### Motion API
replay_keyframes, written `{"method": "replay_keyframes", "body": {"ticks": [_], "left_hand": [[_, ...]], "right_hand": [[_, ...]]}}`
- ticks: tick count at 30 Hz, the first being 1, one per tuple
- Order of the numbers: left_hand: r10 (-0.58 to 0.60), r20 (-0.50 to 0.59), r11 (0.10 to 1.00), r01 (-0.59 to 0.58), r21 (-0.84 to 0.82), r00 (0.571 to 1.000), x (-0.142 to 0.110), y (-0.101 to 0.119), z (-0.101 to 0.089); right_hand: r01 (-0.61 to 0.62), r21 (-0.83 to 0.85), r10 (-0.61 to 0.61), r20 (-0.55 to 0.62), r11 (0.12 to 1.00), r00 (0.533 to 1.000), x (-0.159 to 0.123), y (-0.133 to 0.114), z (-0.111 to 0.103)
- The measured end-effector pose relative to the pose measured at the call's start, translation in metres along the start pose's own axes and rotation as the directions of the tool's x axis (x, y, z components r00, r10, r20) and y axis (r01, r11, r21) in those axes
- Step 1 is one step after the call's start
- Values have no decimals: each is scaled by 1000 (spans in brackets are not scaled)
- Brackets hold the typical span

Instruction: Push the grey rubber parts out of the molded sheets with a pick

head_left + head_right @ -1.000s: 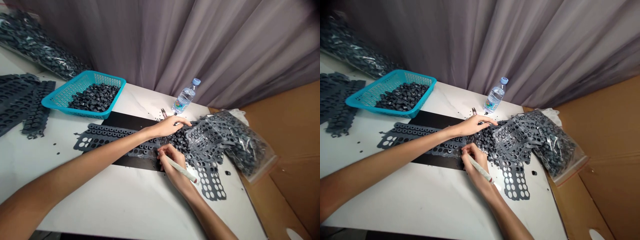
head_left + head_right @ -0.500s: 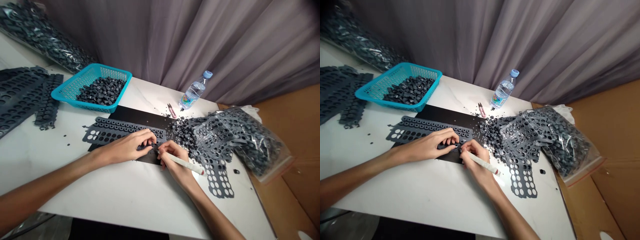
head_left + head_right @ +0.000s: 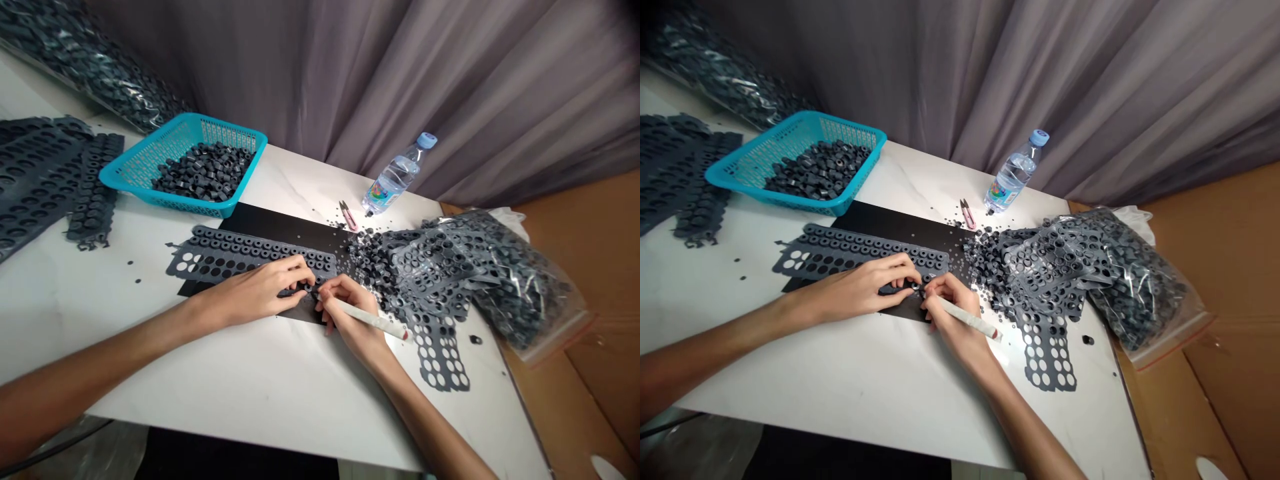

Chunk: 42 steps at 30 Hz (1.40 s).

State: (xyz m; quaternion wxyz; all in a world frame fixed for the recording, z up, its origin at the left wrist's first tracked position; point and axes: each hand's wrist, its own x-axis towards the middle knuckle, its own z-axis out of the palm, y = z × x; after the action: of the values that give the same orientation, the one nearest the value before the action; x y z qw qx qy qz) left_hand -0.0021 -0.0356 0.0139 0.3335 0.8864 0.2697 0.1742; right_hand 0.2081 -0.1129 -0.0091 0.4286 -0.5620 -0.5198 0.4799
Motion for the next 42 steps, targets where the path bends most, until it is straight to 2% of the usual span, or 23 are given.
{"method": "replay_keyframes", "body": {"ticks": [3,7,9,10,12,13,14,15,16,17,20,23,27,34,42], "left_hand": [[15,14,998,-16,62,1000,0,1,0],[105,54,965,-115,237,993,-3,3,8],[139,26,958,-141,249,990,-3,5,14],[136,-31,970,-127,207,990,-2,6,15],[35,-261,999,-32,17,965,2,8,12],[-65,-379,992,18,-126,923,5,8,8],[-188,-468,956,52,-288,864,8,8,3],[-291,-486,894,52,-445,824,10,7,-3],[-367,-458,812,40,-582,810,12,6,-8],[-418,-391,718,34,-696,820,13,5,-11],[-451,-143,482,106,-870,881,10,1,-11],[-413,36,378,207,-902,910,4,1,-1],[-376,115,357,258,-898,920,1,4,8],[-348,111,437,266,-859,931,2,9,2],[-329,154,402,286,-870,932,2,13,2]], "right_hand": [[-1,-24,1,-3,1000,1000,0,1,0],[24,-84,-25,-3,996,1000,-2,-3,1],[44,-132,-45,0,990,999,-4,-6,1],[52,-155,-52,-1,986,999,-5,-8,1],[55,-185,-57,-7,981,998,-6,-10,2],[50,-187,-53,-10,981,999,-7,-10,2],[42,-179,-45,-12,983,999,-7,-9,2],[32,-159,-35,-15,987,999,-6,-8,2],[21,-128,-23,-14,992,1000,-5,-7,2],[10,-86,-11,-11,996,1000,-4,-6,1],[6,56,-4,-22,998,1000,-1,-3,-2],[35,119,-26,-76,992,997,0,-3,-5],[38,104,-26,-111,994,993,1,-4,-8],[55,36,-51,-115,998,992,2,-5,-9],[60,-1,-59,-107,998,993,1,-5,-8]]}}
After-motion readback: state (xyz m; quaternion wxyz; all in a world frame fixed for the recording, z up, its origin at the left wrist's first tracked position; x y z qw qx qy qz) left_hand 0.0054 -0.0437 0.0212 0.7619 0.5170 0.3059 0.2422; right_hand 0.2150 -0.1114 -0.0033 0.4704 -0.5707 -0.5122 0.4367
